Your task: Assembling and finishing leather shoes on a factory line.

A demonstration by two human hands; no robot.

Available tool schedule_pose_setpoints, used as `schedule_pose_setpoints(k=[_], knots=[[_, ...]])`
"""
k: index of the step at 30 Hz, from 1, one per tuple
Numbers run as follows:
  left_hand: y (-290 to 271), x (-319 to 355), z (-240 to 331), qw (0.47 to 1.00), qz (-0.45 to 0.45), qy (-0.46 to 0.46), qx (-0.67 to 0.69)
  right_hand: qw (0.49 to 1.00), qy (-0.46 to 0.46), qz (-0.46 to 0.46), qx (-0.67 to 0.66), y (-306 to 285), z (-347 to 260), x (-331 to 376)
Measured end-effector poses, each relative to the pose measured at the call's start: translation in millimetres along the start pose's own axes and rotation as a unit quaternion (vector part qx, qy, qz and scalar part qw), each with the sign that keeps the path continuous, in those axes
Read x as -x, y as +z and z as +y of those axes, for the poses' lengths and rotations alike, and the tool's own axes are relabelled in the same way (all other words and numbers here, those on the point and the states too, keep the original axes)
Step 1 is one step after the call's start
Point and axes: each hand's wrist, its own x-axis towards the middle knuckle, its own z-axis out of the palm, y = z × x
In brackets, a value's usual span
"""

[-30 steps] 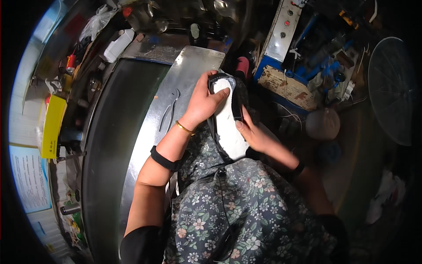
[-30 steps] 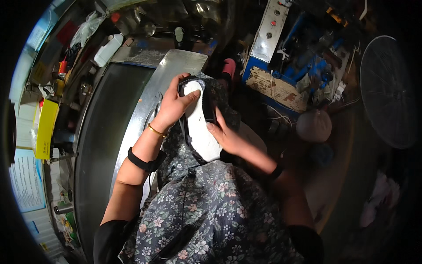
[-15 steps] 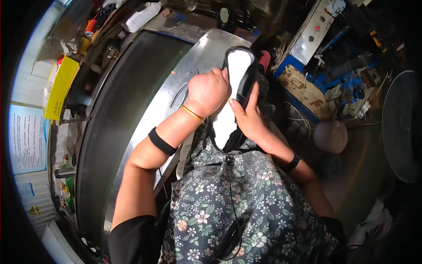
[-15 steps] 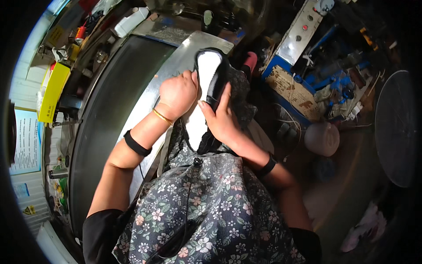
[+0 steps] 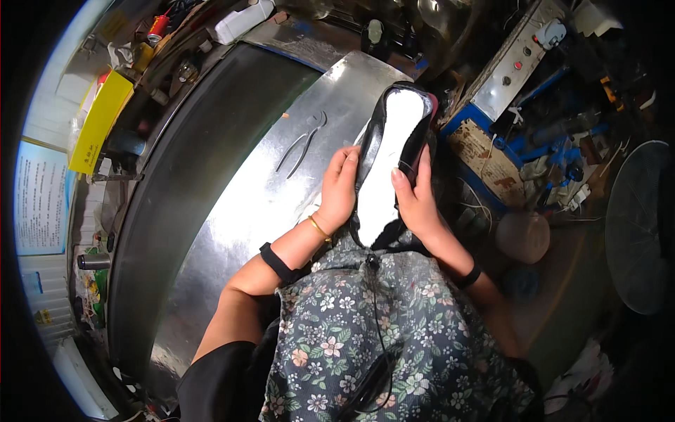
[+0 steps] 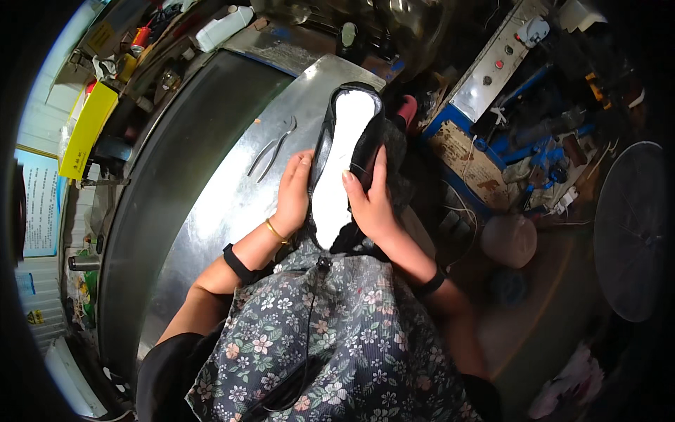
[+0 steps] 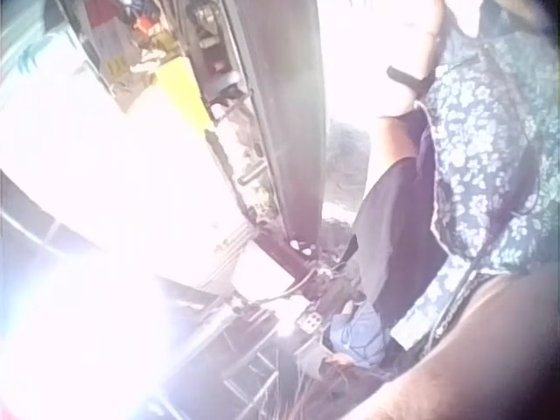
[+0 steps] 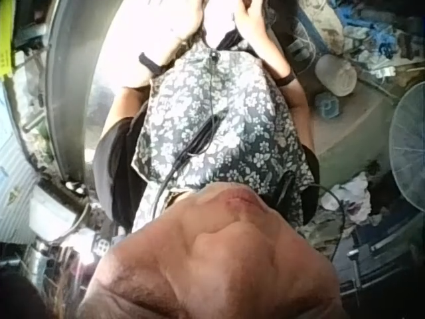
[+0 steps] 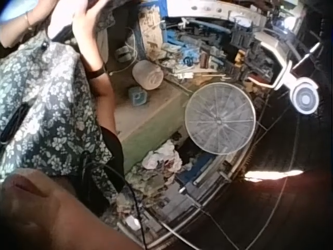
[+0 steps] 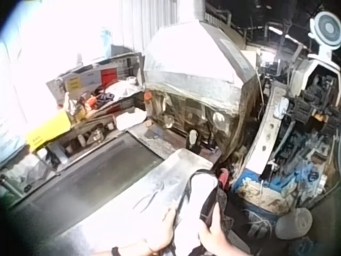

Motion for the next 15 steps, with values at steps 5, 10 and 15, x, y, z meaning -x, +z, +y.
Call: schedule_pose_setpoints(k=[5,10,15], knots=[[0.9,-25.3,32.1,0.946,-0.156,-0.096,0.269,0.989,0.051,-0.075,-0.115,-20.4,-5.1,15.5],[3.8,-30.9,26.0,0.910,-0.226,-0.144,0.317,0.903,0.057,-0.263,-0.334,-42.3,0.3,24.4],[19.1,-31.5,34.3,0.902,-0.251,-0.141,0.322,0.958,0.086,-0.167,-0.216,-33.1,10.8,49.2]])
